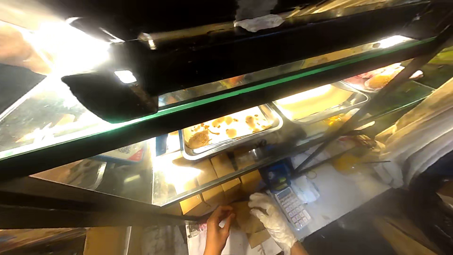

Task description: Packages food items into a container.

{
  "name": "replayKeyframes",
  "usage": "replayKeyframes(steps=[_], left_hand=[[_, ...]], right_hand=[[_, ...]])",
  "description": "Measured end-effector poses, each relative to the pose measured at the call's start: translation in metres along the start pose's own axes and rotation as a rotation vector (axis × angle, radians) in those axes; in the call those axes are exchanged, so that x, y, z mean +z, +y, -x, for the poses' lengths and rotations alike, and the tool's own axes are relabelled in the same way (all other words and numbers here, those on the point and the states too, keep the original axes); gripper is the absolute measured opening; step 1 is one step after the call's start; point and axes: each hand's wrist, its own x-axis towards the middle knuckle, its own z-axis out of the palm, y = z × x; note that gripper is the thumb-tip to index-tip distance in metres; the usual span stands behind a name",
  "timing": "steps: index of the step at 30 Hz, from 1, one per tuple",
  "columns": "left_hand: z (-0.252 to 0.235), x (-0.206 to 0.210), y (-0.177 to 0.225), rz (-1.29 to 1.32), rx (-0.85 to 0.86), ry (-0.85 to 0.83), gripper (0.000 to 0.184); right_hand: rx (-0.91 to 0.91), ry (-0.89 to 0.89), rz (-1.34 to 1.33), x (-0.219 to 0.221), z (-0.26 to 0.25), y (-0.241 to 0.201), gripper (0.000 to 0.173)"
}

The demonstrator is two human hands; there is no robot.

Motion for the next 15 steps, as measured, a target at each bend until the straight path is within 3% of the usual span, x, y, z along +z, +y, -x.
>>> replayKeyframes(steps=[3, 4, 5, 7, 11, 15], left_hand=[[0.002, -0.004, 0.004, -0.015, 0.017, -0.016, 0.022], [0.003, -0.005, 0.004, -0.012, 0.024, -0.017, 0.022], [0.004, -0.005, 0.006, -0.009, 0.026, -0.02, 0.022], [0.005, -0.004, 0.008, -0.012, 0.02, -0.028, 0.023], [0.005, -0.006, 0.011, -0.056, 0.036, -0.068, 0.023], [0.003, -0.015, 0.013, -0.111, 0.071, -0.16, 0.026]], right_hand=[[0.203, 0.138, 0.005, -0.01, 0.019, -0.018, 0.085], [0.269, 0.163, 0.021, -0.008, 0.027, -0.019, 0.095], [0.315, 0.159, 0.041, -0.006, 0.036, -0.02, 0.094], [0.36, 0.131, 0.097, 0.001, 0.047, -0.02, 0.071], [0.237, 0.207, 0.158, 0.012, 0.046, -0.015, 0.03], [0.119, 0.192, 0.08, 0.008, 0.049, -0.011, 0.015]])
